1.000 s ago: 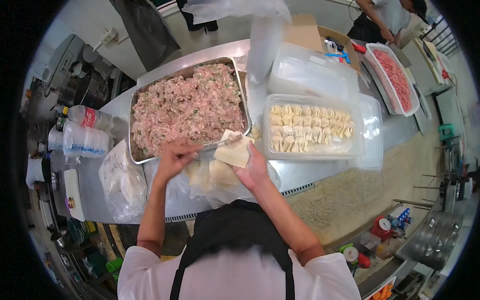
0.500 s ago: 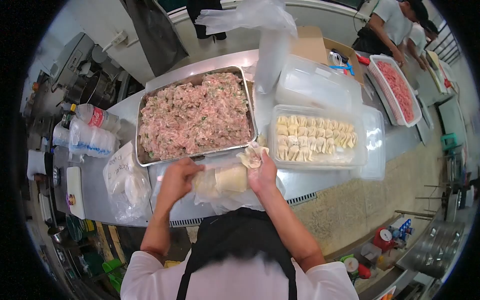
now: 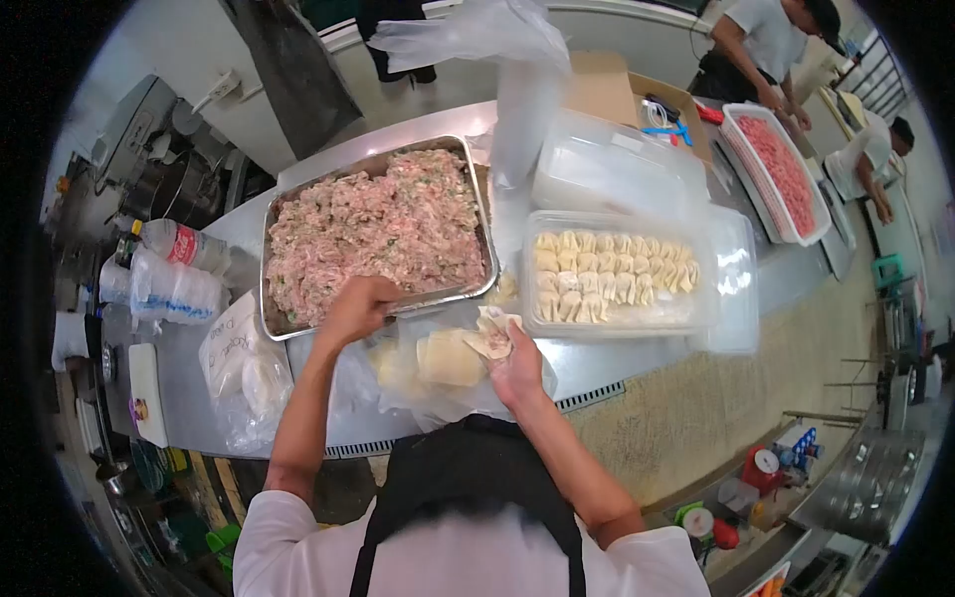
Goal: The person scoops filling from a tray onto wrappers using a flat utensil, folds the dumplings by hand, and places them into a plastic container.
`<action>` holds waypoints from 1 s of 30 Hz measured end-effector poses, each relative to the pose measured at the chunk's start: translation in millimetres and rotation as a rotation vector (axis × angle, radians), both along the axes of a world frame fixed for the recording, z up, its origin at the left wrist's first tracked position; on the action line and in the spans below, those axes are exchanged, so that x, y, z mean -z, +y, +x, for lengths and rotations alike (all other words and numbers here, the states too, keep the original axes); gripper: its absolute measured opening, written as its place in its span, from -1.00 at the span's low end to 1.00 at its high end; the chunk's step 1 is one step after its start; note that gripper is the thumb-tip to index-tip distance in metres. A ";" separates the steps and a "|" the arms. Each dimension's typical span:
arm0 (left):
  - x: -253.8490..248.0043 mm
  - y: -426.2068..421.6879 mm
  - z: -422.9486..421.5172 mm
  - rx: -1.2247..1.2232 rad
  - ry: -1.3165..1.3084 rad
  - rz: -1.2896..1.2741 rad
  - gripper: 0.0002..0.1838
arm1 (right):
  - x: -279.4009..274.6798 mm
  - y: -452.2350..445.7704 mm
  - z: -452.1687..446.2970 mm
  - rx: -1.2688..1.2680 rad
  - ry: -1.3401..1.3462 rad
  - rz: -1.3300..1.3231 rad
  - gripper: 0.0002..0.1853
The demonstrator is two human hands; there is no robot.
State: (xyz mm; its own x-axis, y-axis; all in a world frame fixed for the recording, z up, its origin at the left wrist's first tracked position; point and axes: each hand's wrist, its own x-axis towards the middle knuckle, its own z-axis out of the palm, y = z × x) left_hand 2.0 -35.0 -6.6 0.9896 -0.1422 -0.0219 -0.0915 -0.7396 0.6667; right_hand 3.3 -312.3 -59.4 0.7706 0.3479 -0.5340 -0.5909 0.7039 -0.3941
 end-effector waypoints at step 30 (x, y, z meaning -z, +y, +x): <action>-88.5 -67.4 -98.7 -0.129 0.149 -0.109 -0.70 | -36.0 4.1 8.7 -0.197 -1.265 -0.981 -0.72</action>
